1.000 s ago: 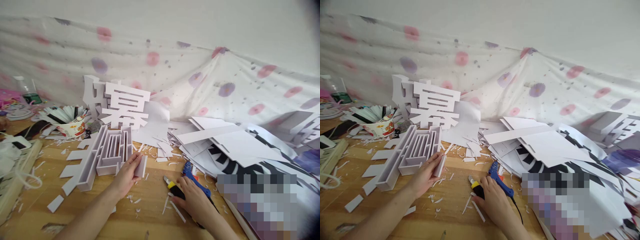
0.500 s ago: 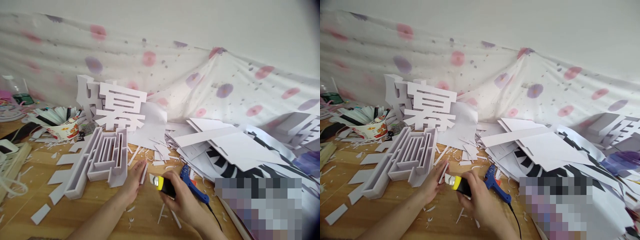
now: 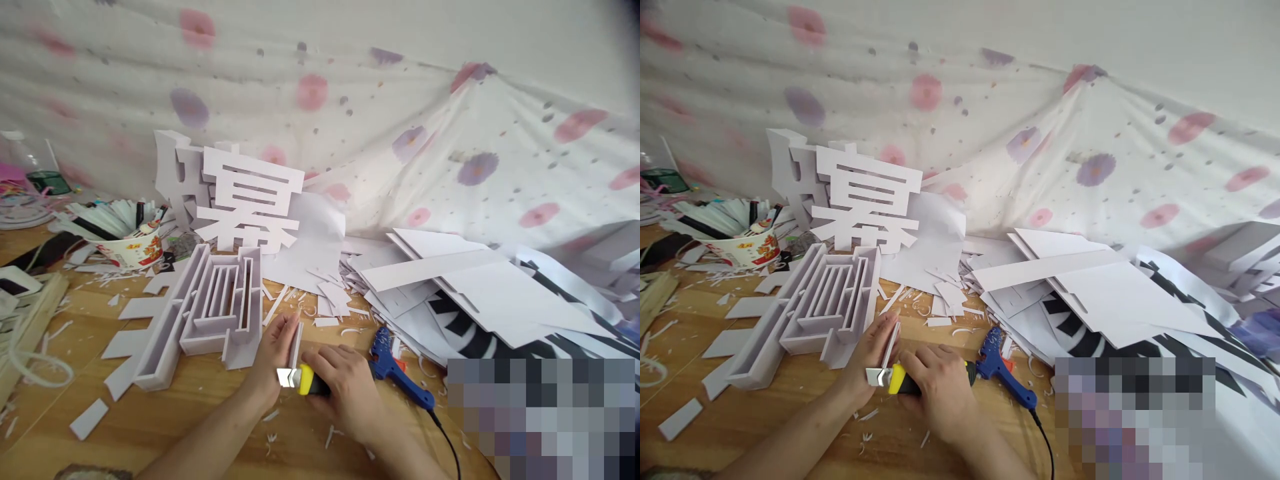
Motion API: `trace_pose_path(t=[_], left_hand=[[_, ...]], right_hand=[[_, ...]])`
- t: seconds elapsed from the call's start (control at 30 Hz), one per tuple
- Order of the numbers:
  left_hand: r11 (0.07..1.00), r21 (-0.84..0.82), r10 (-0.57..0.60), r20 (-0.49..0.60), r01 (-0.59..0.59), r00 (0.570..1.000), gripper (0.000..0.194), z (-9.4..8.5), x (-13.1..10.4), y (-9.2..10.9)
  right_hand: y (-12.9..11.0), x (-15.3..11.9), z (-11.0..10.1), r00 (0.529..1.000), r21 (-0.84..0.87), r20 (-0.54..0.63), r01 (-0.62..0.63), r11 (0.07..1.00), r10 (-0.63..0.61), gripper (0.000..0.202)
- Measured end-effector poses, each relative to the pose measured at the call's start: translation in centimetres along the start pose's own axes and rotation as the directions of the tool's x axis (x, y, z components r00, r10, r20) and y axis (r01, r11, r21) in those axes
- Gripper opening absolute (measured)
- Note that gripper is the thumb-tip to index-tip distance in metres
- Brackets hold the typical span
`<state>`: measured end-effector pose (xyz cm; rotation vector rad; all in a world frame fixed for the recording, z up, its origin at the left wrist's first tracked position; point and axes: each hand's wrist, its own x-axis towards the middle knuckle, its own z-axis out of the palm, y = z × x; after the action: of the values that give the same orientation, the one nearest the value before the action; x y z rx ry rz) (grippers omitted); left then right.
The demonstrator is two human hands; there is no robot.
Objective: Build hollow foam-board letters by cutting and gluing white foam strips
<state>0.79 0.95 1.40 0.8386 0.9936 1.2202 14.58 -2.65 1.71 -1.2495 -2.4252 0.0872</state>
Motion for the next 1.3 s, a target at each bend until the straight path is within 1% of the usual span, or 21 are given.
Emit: trace_pose_path(t=[0.13, 0.27, 0.5, 0.73, 0.9, 1.07, 1.3], left_hand=[[0.999, -0.031, -0.024, 0.011, 0.025, 1.0, 0.042, 0.0, -0.2, -0.1], [0.999, -0.044, -0.018, 0.009, 0.018, 1.0, 0.041, 0.0, -0.4, -0.1], [0.998, -0.056, -0.03, -0.002, 0.03, 1.0, 0.042, 0.1, -0.4, 0.0], [0.999, -0.032, -0.034, -0.018, 0.034, 0.999, 0.044, 0.2, -0.4, 0.2], [1.0, -0.011, -0.008, -0.007, 0.008, 1.0, 0.042, 0.1, -0.4, 0.0], [1.0, -0.009, 0.023, -0.034, -0.023, 0.999, 0.041, -0.3, -0.3, -0.7], [0.999, 0.027, 0.025, -0.068, -0.023, 0.997, 0.036, -0.4, -0.2, -1.0]], right_hand=[[0.0, -0.2, 0.1, 1.0, -0.011, -0.018, 0.006, 1.0, -0.006, 0.026], [0.1, -0.2, 0.2, 0.999, -0.023, -0.046, 0.011, 1.0, -0.012, 0.026], [0.1, -0.5, -0.1, 0.999, -0.01, -0.037, 0.004, 1.0, -0.005, 0.029], [-0.1, -0.5, -0.1, 0.999, -0.001, -0.035, -0.011, 1.0, 0.011, 0.027], [0.0, -0.6, 0.0, 0.999, -0.001, -0.001, -0.041, 0.999, 0.041, 0.023], [0.2, -0.7, 0.2, 0.997, -0.028, 0.019, -0.068, 0.997, 0.069, 0.015], [0.3, -0.6, -0.1, 0.996, -0.041, 0.036, -0.074, 0.996, 0.076, 0.013]])
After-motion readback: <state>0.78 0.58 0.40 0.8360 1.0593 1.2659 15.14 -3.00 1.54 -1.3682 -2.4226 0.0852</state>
